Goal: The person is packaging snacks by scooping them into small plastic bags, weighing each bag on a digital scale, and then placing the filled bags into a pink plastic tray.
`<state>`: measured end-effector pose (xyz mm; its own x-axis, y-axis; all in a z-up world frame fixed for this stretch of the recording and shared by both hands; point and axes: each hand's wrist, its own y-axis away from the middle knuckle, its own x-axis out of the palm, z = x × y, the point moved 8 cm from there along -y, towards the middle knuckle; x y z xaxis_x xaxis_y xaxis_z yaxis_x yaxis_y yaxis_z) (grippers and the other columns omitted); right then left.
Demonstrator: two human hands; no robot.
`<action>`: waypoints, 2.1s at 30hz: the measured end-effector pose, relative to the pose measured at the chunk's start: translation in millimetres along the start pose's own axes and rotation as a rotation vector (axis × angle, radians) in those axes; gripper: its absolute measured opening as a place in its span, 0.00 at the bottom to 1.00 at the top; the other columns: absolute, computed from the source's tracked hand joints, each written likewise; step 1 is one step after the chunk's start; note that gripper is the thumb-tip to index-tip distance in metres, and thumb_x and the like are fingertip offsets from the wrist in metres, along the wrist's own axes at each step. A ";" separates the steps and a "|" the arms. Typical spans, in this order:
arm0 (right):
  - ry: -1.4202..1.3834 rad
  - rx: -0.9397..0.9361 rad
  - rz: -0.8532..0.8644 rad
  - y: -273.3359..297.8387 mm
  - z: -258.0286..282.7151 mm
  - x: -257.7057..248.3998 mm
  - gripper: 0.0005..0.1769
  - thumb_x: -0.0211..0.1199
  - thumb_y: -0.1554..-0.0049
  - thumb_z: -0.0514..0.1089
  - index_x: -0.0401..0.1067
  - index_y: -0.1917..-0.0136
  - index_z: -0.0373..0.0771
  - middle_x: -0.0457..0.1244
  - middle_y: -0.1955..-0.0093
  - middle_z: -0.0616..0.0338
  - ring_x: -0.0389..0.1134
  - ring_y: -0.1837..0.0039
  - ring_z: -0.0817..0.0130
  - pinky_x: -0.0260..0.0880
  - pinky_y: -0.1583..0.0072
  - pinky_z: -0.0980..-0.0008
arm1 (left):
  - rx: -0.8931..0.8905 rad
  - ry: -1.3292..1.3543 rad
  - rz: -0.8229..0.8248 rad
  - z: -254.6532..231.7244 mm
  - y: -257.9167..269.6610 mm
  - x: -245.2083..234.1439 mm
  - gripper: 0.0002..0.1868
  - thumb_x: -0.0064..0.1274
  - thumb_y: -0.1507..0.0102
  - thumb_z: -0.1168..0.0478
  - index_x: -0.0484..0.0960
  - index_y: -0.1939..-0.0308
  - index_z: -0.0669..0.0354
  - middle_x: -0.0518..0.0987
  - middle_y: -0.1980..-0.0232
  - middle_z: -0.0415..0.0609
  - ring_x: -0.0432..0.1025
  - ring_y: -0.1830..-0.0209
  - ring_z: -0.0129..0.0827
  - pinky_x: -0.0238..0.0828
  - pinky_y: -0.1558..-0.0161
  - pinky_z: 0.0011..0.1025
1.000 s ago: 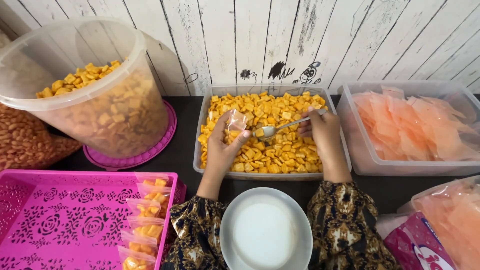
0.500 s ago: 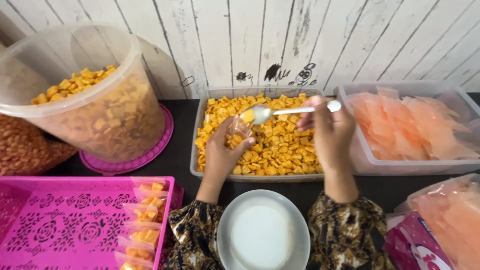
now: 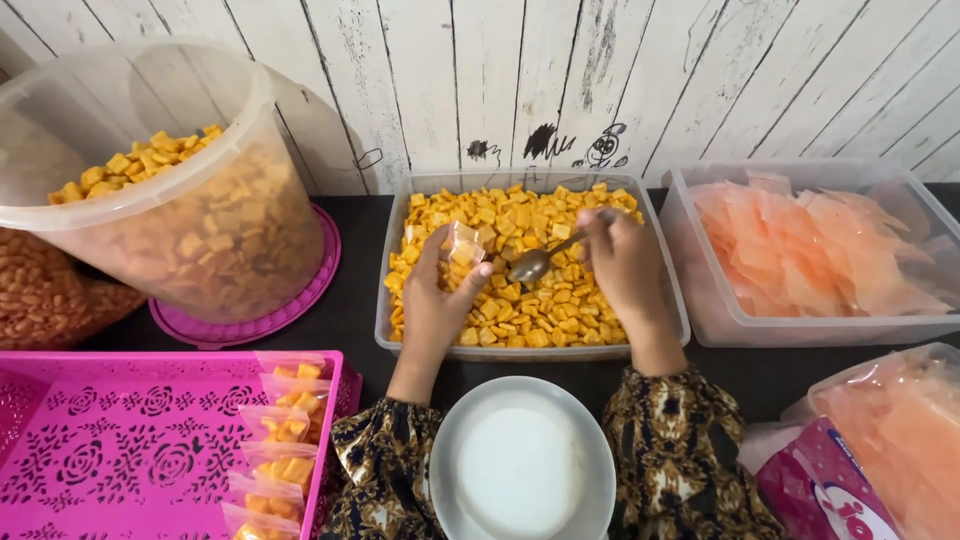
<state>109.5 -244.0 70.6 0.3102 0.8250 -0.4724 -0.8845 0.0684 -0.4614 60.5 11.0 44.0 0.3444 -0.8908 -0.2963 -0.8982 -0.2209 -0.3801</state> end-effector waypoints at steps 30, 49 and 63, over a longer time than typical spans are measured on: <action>0.036 0.052 0.009 20.4 41.0 2.6 0.20 0.68 0.46 0.52 0.76 0.43 0.41 0.67 0.65 0.54 0.72 0.60 0.57 0.72 0.59 0.61 | -0.014 0.164 0.012 4.7 -3.9 1.1 0.42 0.73 0.49 0.51 0.72 0.34 0.52 0.81 0.48 0.65 0.75 0.44 0.60 0.73 0.44 0.50; -0.222 -0.212 0.317 67.2 114.6 -3.1 0.05 0.69 0.46 0.39 0.80 0.54 0.39 0.68 0.61 0.59 0.69 0.56 0.74 0.70 0.59 0.79 | 0.117 0.329 0.225 -51.1 28.5 -25.5 0.09 0.66 0.40 0.61 0.86 0.56 0.52 0.84 0.60 0.41 0.78 0.54 0.26 0.78 0.53 0.30; -0.144 -0.022 0.311 113.1 38.7 12.7 0.06 0.69 0.47 0.45 0.80 0.55 0.44 0.69 0.62 0.61 0.69 0.56 0.73 0.71 0.54 0.72 | 0.117 -0.197 0.395 -31.7 65.2 -1.4 0.09 0.60 0.44 0.64 0.87 0.60 0.48 0.83 0.66 0.43 0.79 0.60 0.36 0.74 0.52 0.34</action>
<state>-0.1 -204.1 41.5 -0.0267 0.8754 -0.4826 -0.9207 -0.2095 -0.3292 -7.3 -14.8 47.4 0.0369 -0.8024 -0.5956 -0.9382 0.1774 -0.2971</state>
